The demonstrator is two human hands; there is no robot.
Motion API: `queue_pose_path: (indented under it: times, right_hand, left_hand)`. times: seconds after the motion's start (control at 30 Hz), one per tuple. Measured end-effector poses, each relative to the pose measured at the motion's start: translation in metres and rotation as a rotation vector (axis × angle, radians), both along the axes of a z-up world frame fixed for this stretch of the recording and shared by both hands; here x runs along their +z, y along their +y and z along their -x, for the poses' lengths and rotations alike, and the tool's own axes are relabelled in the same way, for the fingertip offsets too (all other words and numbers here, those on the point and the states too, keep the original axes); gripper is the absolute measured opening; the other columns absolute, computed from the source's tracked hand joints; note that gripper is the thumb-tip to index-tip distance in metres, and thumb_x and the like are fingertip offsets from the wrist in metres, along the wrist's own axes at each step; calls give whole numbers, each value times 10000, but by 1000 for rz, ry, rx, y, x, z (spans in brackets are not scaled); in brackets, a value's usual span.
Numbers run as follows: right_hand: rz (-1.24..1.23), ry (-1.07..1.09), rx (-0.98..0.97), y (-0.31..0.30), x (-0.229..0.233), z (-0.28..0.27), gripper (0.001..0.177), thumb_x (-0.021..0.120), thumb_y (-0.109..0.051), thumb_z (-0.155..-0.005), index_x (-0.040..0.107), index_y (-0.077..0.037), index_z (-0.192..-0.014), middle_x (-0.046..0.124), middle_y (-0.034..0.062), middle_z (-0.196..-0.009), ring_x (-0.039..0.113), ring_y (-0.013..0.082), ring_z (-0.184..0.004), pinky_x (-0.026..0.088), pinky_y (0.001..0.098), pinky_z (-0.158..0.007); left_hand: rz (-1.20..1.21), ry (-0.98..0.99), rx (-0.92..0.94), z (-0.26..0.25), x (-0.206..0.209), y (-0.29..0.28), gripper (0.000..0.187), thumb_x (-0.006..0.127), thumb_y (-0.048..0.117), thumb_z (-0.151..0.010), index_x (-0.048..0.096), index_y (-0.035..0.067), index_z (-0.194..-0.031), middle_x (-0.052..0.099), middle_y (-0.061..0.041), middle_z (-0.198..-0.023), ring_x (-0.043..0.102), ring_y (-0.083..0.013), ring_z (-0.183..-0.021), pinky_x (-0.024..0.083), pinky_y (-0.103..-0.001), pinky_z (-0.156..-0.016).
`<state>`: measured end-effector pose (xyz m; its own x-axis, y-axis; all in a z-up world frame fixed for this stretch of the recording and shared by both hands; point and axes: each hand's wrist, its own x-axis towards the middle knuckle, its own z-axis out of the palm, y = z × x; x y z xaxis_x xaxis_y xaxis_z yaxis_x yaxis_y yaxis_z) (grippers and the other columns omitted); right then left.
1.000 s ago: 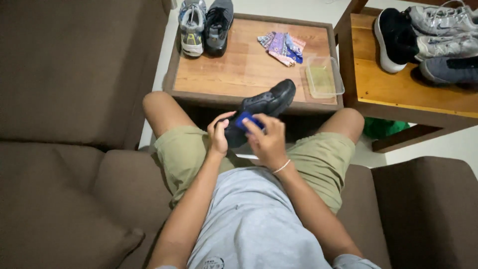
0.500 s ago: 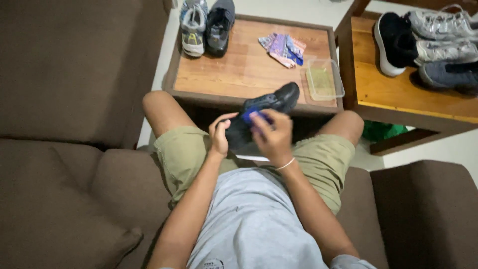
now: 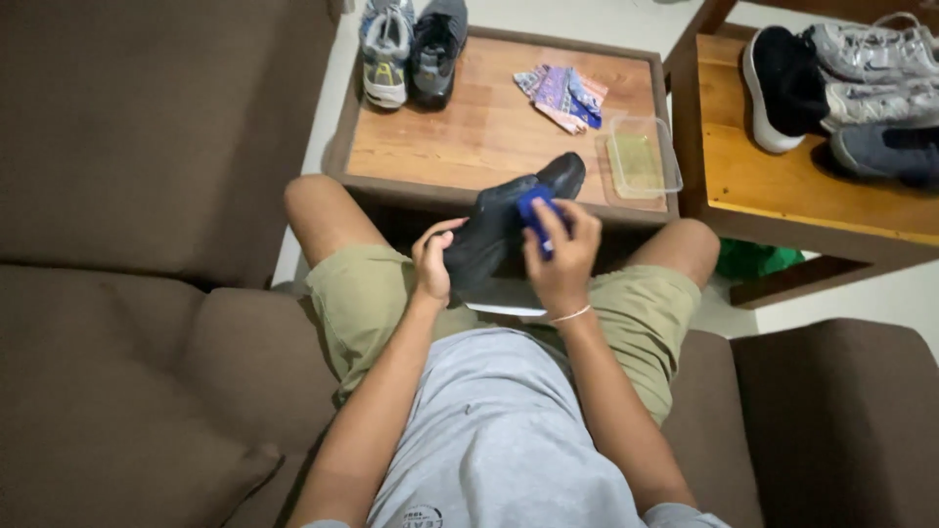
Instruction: Cleaning and polishing a black leather shoe using a blue sponge applicator while sitting on a sofa.
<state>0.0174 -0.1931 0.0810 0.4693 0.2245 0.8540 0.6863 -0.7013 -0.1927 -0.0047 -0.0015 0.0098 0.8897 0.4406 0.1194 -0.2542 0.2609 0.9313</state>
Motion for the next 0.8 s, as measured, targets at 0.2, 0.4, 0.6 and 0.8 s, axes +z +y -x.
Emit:
queue_pose_path:
  times: [0.2, 0.4, 0.6, 0.8]
  right_hand:
    - [0, 80, 144, 15, -11, 20, 504, 813, -51, -786, 723, -141, -1274, 609, 166, -1214, 597, 367, -1051, 472, 481, -909]
    - [3, -30, 14, -3, -2, -8, 488, 810, -76, -831, 716, -147, -1304, 590, 160, -1233, 573, 350, -1077, 459, 473, -924]
    - [-46, 47, 46, 3, -1, 7, 466, 787, -65, -860, 702, -122, -1314, 567, 176, -1236, 560, 366, -1067, 443, 462, -908]
    - [115, 32, 84, 19, -9, 15, 421, 800, -166, -832, 745, -214, -1247, 618, 109, -1228, 600, 317, -1050, 431, 443, -861]
  left_hand:
    - [10, 12, -25, -1, 2, 0, 394, 577, 284, -838, 794, 44, -1063, 751, -147, -1049, 636, -200, -989, 464, -293, -955]
    - [49, 10, -45, 3, 14, -2, 406, 584, 300, -830, 789, 34, -1057, 756, -162, -1040, 651, -202, -961, 479, -288, -927]
    - [-26, 22, -54, 3, 8, 0, 412, 580, 315, -817, 805, 67, -1057, 757, -134, -1043, 632, -193, -964, 465, -278, -942]
    - [3, -7, -11, -4, -3, 4, 394, 568, 290, -841, 790, 52, -1062, 748, -148, -1057, 624, -214, -1002, 453, -307, -964]
